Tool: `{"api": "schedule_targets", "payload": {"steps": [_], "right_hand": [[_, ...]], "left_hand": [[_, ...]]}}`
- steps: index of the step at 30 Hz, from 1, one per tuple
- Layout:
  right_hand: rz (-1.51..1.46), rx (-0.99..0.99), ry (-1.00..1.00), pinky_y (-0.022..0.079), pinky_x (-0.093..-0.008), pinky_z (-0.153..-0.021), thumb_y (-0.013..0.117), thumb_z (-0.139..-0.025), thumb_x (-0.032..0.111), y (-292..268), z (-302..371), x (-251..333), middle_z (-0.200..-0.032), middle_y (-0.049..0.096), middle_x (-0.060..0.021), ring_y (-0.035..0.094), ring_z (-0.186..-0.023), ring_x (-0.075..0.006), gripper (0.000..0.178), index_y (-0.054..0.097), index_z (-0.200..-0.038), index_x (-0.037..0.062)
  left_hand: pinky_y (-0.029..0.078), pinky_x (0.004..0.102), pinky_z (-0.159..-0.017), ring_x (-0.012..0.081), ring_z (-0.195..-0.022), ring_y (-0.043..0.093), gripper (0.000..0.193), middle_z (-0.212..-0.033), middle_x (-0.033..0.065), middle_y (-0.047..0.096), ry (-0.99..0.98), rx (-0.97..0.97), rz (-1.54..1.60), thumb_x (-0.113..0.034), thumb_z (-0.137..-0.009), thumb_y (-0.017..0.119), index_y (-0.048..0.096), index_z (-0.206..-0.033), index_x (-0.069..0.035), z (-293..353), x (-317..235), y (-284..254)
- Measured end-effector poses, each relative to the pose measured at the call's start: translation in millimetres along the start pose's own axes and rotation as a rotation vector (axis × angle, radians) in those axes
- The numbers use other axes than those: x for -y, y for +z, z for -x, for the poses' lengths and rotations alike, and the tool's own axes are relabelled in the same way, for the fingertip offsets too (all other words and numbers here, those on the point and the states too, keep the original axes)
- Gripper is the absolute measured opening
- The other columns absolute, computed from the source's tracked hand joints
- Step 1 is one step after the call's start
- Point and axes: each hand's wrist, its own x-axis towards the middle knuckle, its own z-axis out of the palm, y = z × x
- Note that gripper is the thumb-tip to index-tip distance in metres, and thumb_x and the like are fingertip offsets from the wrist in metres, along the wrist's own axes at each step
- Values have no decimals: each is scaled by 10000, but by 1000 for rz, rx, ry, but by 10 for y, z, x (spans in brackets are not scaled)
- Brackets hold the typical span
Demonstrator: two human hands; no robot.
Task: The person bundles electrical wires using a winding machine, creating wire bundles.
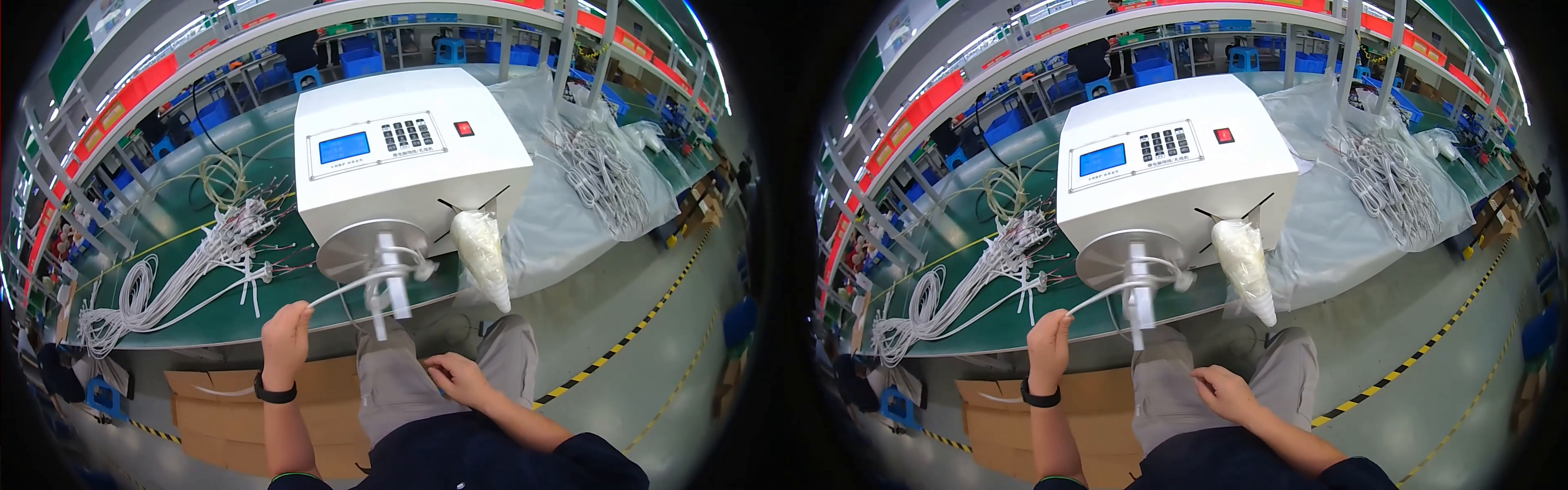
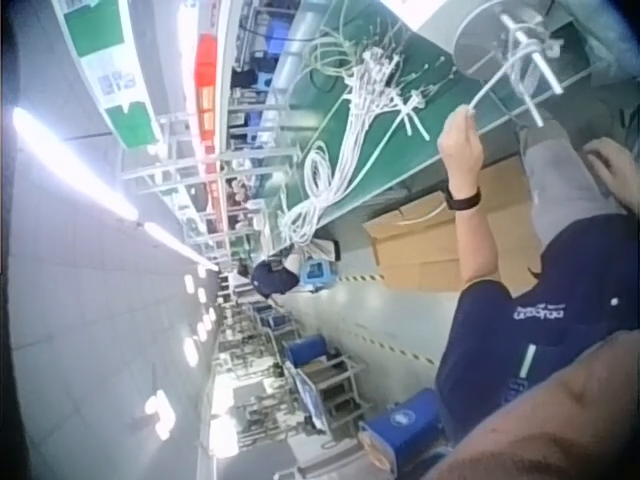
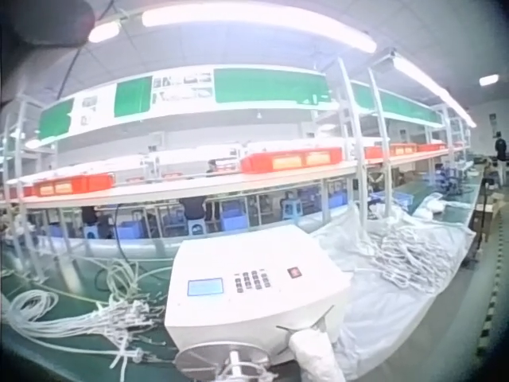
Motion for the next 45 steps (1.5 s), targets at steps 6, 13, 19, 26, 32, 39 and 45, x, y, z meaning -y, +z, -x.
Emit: {"api": "schedule_targets", "payload": {"steps": [6,13,19,26,32,39,45], "right_hand": [[4,15,-14,502,-341,-654,636,-894,113,44,-27,-7,-860,617,-105,621,-746,-265,179,662,-1062,56],[0,-5,7,506,-348,-671,634,-901,137,-15,12,20,-873,630,-107,627,-756,-272,180,667,-1058,56],[0,12,17,512,-347,-679,634,-902,139,-25,31,10,-884,635,-107,630,-761,-271,181,667,-1058,55],[28,9,38,511,-343,-677,644,-891,139,-54,-35,23,-880,631,-108,632,-758,-265,186,667,-1054,54],[35,-46,-66,494,-333,-634,649,-885,130,-205,-358,161,-835,608,-114,601,-695,-246,180,674,-1045,51],[-246,-130,-92,516,-315,-856,674,-890,111,-353,-1147,660,-1090,667,-106,650,-980,-193,338,597,-1199,-4],[-610,173,1,476,-329,-963,707,-871,141,-303,-1523,635,-1238,625,-102,597,-1115,-183,497,523,-1308,-8]], "left_hand": [[460,373,-563,333,-645,583,76,-771,146,613,75,-12,58,-81,-932,611,636,-940,-10,4,-12,154],[487,368,-625,352,-718,613,135,-826,164,640,-33,43,91,-127,-962,594,640,-946,-1,-155,-66,202],[493,365,-640,355,-722,614,163,-845,174,648,-151,3,146,-142,-978,577,641,-960,6,-74,-51,241],[452,314,-576,198,-618,565,207,-711,98,573,-289,74,293,-172,-1004,542,623,-940,7,188,-51,433],[468,311,-662,208,-719,586,159,-843,98,597,-263,196,460,-111,-987,535,634,-940,4,362,18,790],[496,321,-767,249,-821,626,131,-887,126,624,-213,374,526,-70,-953,554,648,-976,18,242,18,957],[530,299,-743,161,-835,657,143,-973,112,670,-544,309,971,-18,-931,580,616,-1065,18,162,-111,986]]}}
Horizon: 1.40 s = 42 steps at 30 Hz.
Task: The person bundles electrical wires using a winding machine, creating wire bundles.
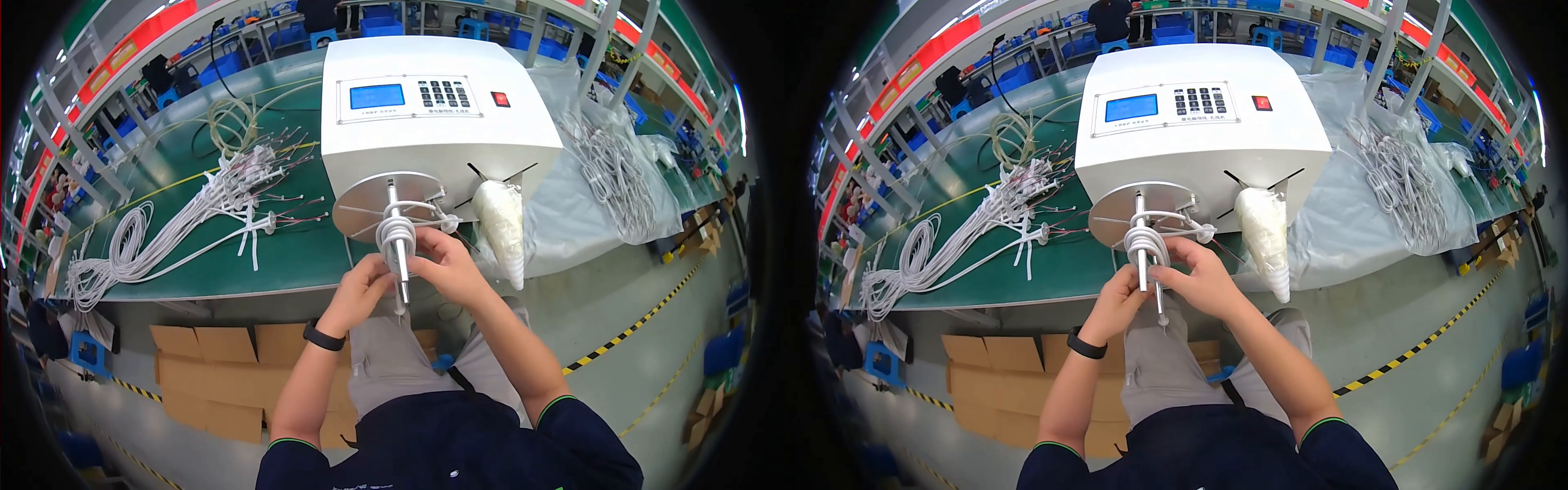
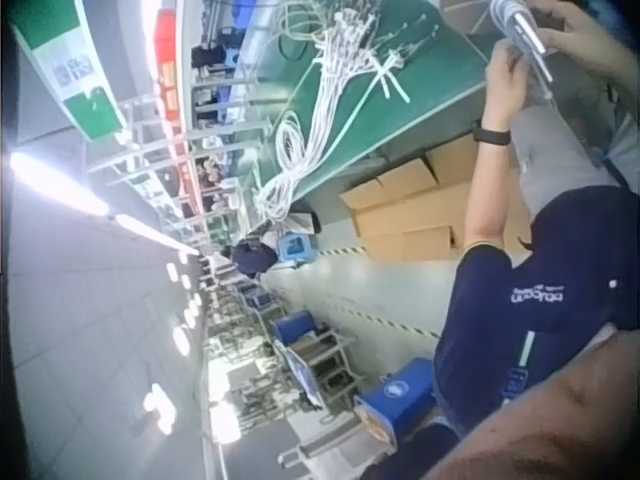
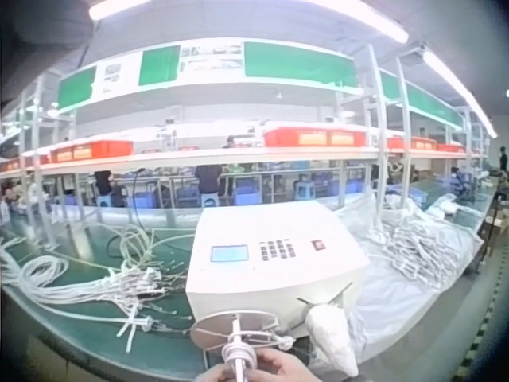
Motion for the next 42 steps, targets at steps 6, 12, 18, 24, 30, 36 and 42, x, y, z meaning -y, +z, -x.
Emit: {"api": "schedule_targets", "payload": {"steps": [6,12,18,24,30,36,42], "right_hand": [[-351,4,38,437,-343,-996,650,-903,163,85,-19,84,-1221,614,-97,572,-1132,-179,510,477,-1355,2],[-617,-132,11,450,-299,-876,561,-997,184,175,-3,66,-1102,660,-62,578,-987,-124,288,623,-1200,-11],[-363,-292,-118,499,-259,-788,599,-989,164,226,-12,19,-1075,665,-75,611,-938,-124,256,657,-1130,-42],[290,-414,-410,492,-280,-772,663,-928,162,180,17,201,-955,678,-79,628,-862,-178,210,708,-1077,22],[517,-392,-500,506,-321,-739,685,-890,142,134,76,293,-928,683,-99,641,-843,-233,160,722,-1004,37],[530,-318,-419,509,-317,-728,692,-884,141,86,87,374,-867,695,-85,650,-806,-225,151,722,-982,31],[445,-278,-269,480,-283,-714,689,-905,143,49,105,326,-899,700,-60,629,-826,-149,165,725,-1017,27]], "left_hand": [[543,293,-782,186,-920,678,298,-1037,126,660,266,8,-542,-21,-921,613,544,-1210,2,79,-41,-178],[542,305,-736,223,-828,674,222,-1016,136,631,223,-204,-287,-20,-930,599,593,-1150,7,136,-525,62],[515,355,-750,308,-850,640,167,-953,159,653,641,-319,-747,-49,-929,617,639,-1086,5,-8,-704,-77],[490,319,-687,252,-785,622,110,-871,117,655,580,-376,-629,-68,-929,628,662,-1014,-8,-99,-899,-12],[448,253,-551,105,-621,569,88,-767,47,596,337,-293,-300,-82,-974,580,615,-1007,-7,-25,-491,33],[477,253,-598,111,-665,583,84,-974,93,563,474,-208,-381,-33,-969,536,588,-1016,14,-47,-481,1],[515,293,-768,181,-878,631,349,-1101,125,585,281,-59,-108,-90,-927,547,507,-1252,32,-35,-517,-67]]}}
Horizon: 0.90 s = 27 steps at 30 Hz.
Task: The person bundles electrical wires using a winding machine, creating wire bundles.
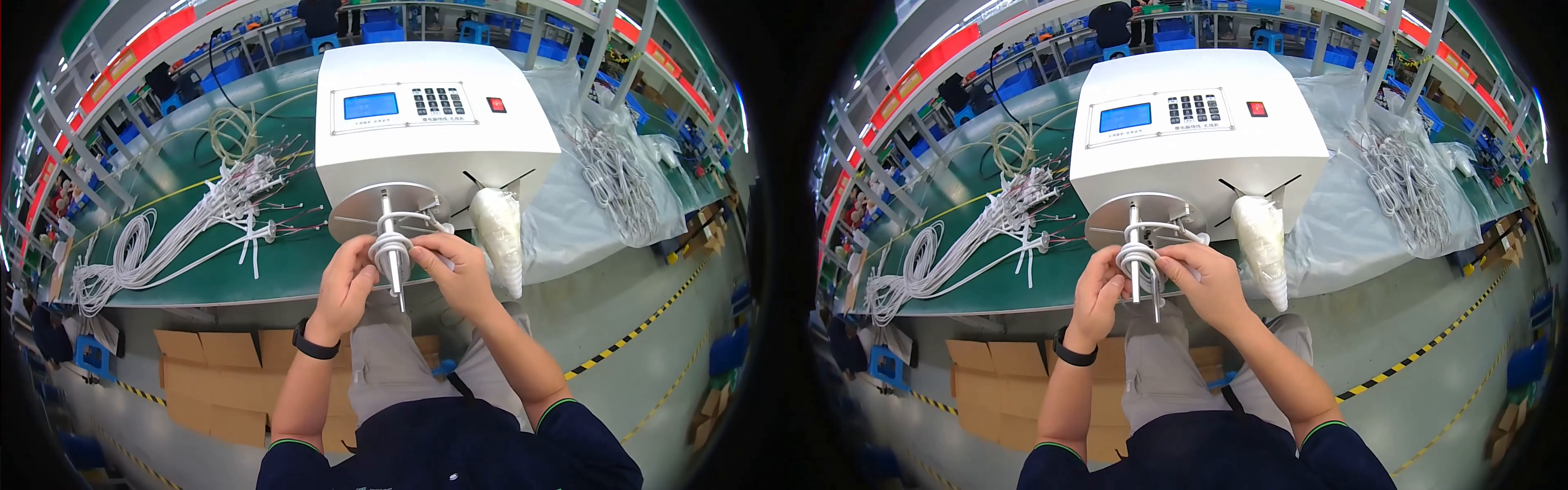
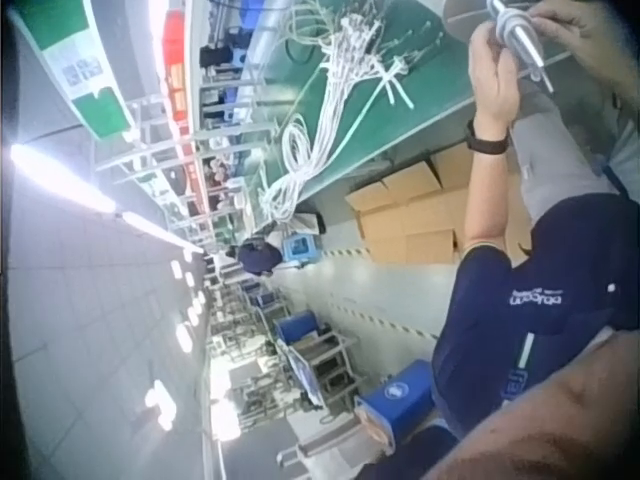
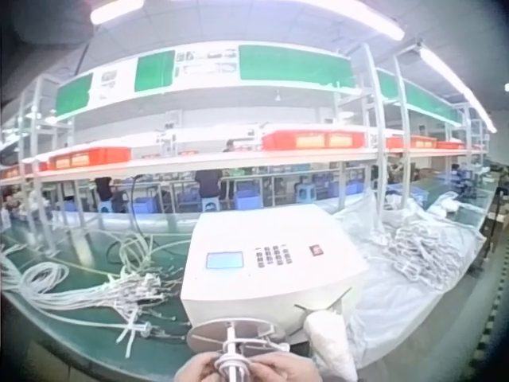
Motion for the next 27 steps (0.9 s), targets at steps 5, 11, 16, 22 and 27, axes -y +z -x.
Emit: {"api": "schedule_targets", "payload": {"steps": [5,11,16,22,27], "right_hand": [[-68,-31,34,514,-263,-720,690,-893,61,-46,37,-88,-922,706,-81,663,-823,-140,169,714,-1053,11],[150,-65,-140,516,-253,-682,702,-880,43,-88,76,-77,-898,712,-90,669,-796,-139,173,713,-1050,16],[194,-76,-148,520,-263,-665,713,-869,47,-84,99,-63,-892,716,-93,672,-778,-149,167,714,-1035,24],[230,-85,-224,528,-274,-663,721,-855,46,-66,108,-85,-892,717,-100,684,-772,-174,165,715,-1020,33],[292,-45,-320,552,-334,-702,703,-827,31,-70,137,-106,-904,709,-116,688,-808,-274,188,694,-1014,18]], "left_hand": [[489,395,-874,316,-1105,557,644,-1263,197,512,12,59,-179,-191,-851,642,370,-1385,46,-90,-106,137],[420,441,-956,391,-1133,475,651,-1194,207,472,292,0,-719,-161,-801,711,387,-1335,23,-79,-10,252],[383,427,-1015,355,-1172,450,646,-1250,200,419,161,-154,-291,-117,-787,727,387,-1323,7,-16,248,495],[387,424,-1018,349,-1170,483,651,-1245,199,475,222,-216,-384,-94,-788,728,384,-1331,7,-6,308,565],[399,454,-978,376,-1092,533,656,-1187,202,551,120,-298,-350,-112,-785,745,390,-1324,5,-17,236,659]]}}
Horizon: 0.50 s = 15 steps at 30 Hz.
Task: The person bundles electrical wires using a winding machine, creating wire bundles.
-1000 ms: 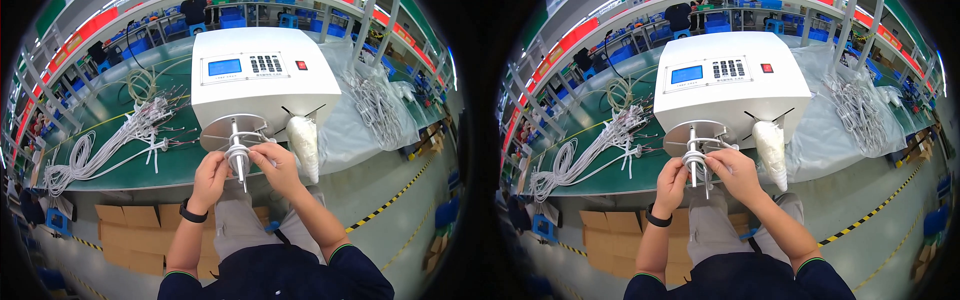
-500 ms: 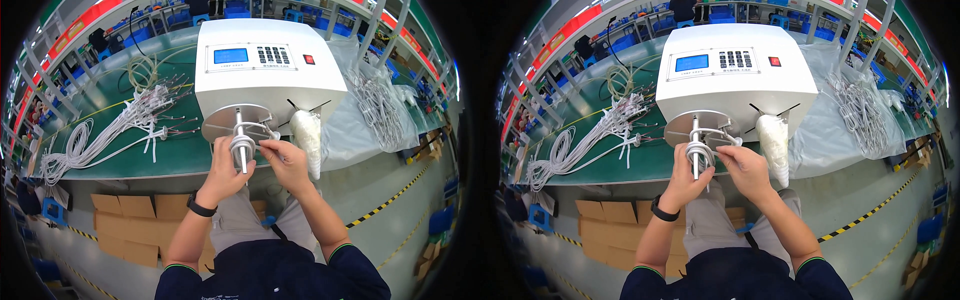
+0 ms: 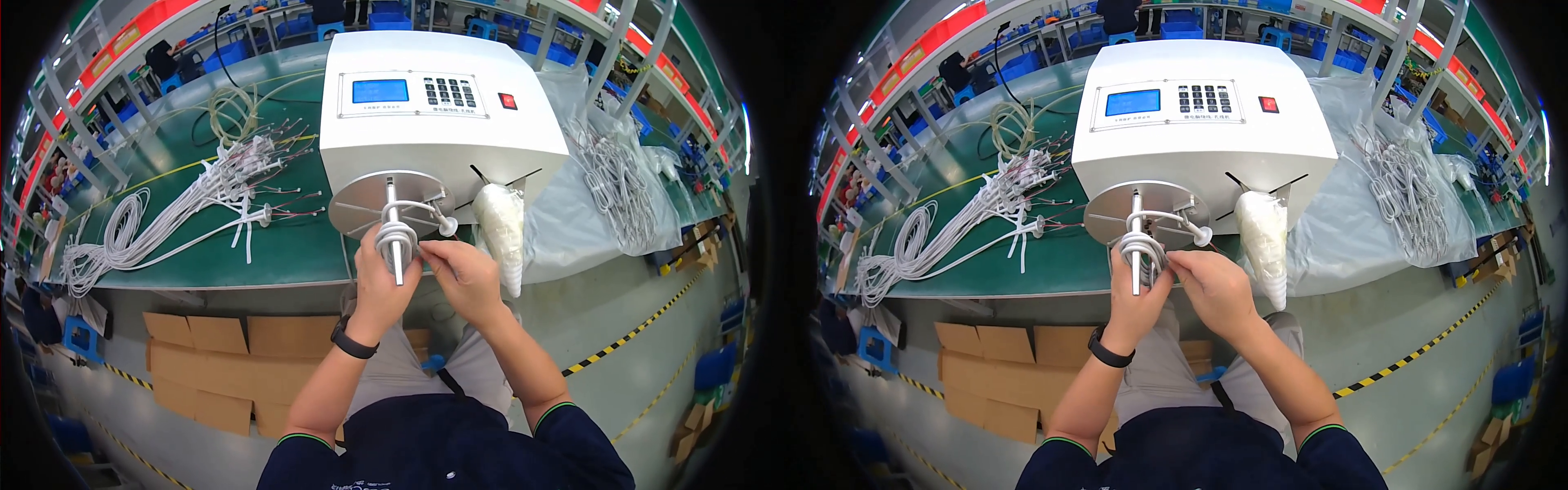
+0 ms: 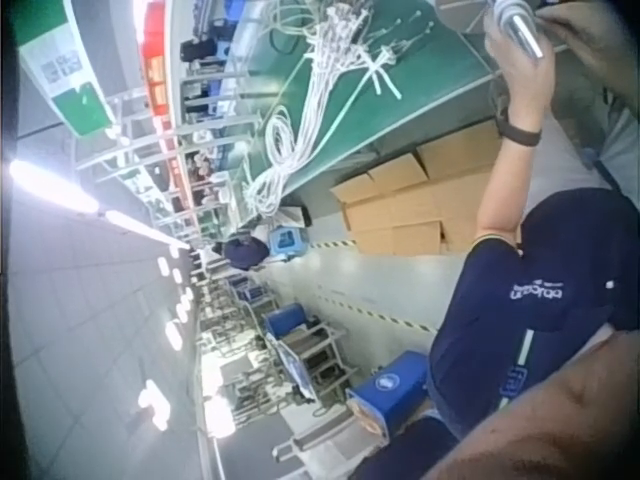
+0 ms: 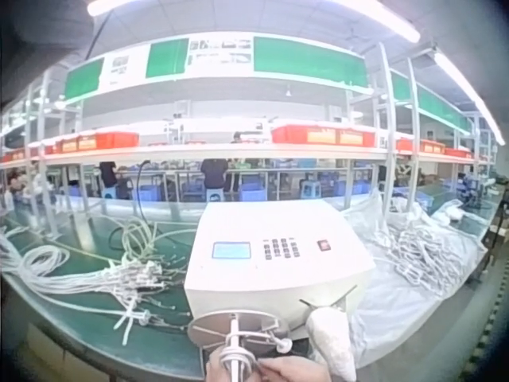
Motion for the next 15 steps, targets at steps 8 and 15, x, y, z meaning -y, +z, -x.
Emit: {"api": "schedule_targets", "payload": {"steps": [8,15], "right_hand": [[177,24,-187,535,-368,-656,703,-816,8,-78,-16,120,-862,696,-118,670,-753,-285,182,668,-993,28],[177,23,-192,527,-387,-645,684,-785,-29,-73,25,173,-858,683,-136,656,-751,-300,258,644,-1036,17]], "left_hand": [[349,455,-991,375,-1039,558,612,-1099,167,633,-86,-58,-155,-135,-791,761,443,-1298,-9,-25,-110,39],[516,407,-782,357,-893,666,457,-999,192,670,-91,-51,68,-138,-880,682,472,-1255,17,-7,-81,78]]}}
